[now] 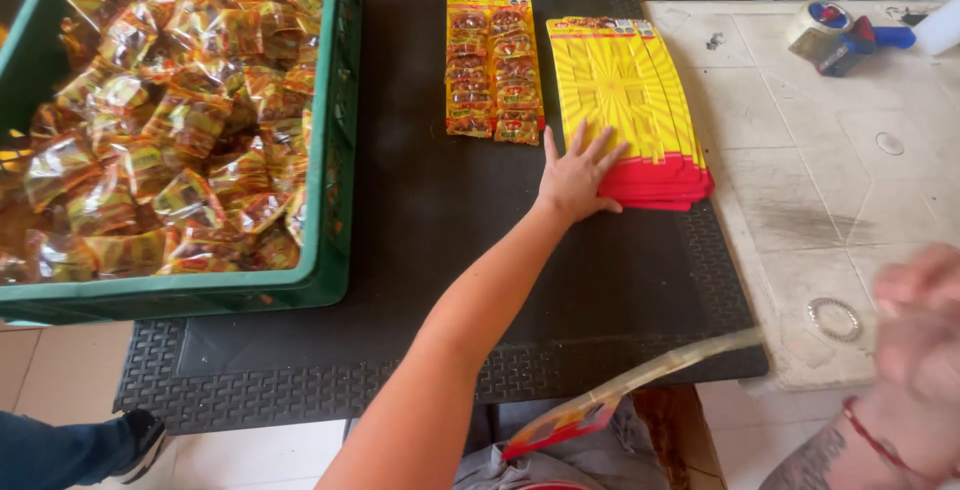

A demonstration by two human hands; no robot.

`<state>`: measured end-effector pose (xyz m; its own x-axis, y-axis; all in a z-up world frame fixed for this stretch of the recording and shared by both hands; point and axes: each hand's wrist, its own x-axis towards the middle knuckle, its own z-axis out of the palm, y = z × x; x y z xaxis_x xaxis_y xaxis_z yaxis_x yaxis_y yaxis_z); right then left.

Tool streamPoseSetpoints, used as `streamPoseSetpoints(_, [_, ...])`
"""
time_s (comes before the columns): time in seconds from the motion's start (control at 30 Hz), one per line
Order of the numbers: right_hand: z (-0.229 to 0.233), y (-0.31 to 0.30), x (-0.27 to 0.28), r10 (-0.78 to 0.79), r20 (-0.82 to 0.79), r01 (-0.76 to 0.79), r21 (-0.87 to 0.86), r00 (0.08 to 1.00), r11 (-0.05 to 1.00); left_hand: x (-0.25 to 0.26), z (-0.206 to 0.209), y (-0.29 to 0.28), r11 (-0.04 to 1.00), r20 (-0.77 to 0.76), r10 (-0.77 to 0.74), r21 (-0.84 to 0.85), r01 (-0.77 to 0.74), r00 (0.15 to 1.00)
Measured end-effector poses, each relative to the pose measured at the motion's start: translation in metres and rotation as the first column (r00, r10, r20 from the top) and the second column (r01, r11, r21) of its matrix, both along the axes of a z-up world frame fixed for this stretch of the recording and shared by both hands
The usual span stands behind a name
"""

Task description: Filling yellow cardboard display strips with small snack bags from a large crate and stacking the finished strips.

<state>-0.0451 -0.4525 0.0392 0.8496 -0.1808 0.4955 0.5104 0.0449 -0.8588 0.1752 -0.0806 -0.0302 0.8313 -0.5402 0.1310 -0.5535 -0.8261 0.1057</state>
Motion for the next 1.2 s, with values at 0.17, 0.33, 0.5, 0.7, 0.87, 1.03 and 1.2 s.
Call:
streamPoseSetpoints(0.17, [0.037, 0.157, 0.057, -0.314, -0.001, 0.314, -0.010, 0.949, 0.949, -0.019, -0.005, 0.070, 0.839, -0.110, -0.125, -0.542, 0.047, 0.986])
streamPoseSetpoints(0.33, [-0.009, 0.253, 0.189, -0.001, -0.105, -0.031, -0.297, 0.994, 0.954, -0.138, 0.040, 0.195, 0.123, -0.131, -0.228, -0.987, -0.105, 0.965])
streamPoseSetpoints(0.5, [-0.049, 0.370, 0.235, 0.159, -0.162, -0.225, -0.582, 0.974, 0.781, -0.243, 0.032, 0.216, 0.801, 0.022, -0.040, -0.597, 0.045, 0.999])
streamPoseSetpoints(0.7, [-0.047, 0.447, 0.225, 0.017, 0.226, 0.211, -0.931, 0.974, 0.299, -0.253, -0.008, 0.220, 0.980, -0.074, 0.064, -0.184, -0.077, 0.995])
streamPoseSetpoints(0.87, [0.041, 0.554, 0.171, 0.399, 0.371, 0.115, -0.836, 0.838, 0.536, -0.240, -0.017, 0.225, 0.979, -0.015, 0.104, -0.176, -0.105, 0.995])
streamPoseSetpoints(1.03, [-0.036, 0.653, 0.189, 0.572, 0.294, 0.196, -0.954, 0.766, 0.228, -0.234, -0.015, 0.225, 0.986, 0.006, 0.125, -0.114, -0.123, 0.992])
streamPoseSetpoints(1.2, [0.021, 0.622, 0.171, 0.470, 0.418, 0.174, -0.861, 0.777, 0.479, -0.234, -0.013, 0.235, 0.907, 0.056, 0.071, -0.419, -0.041, 0.996])
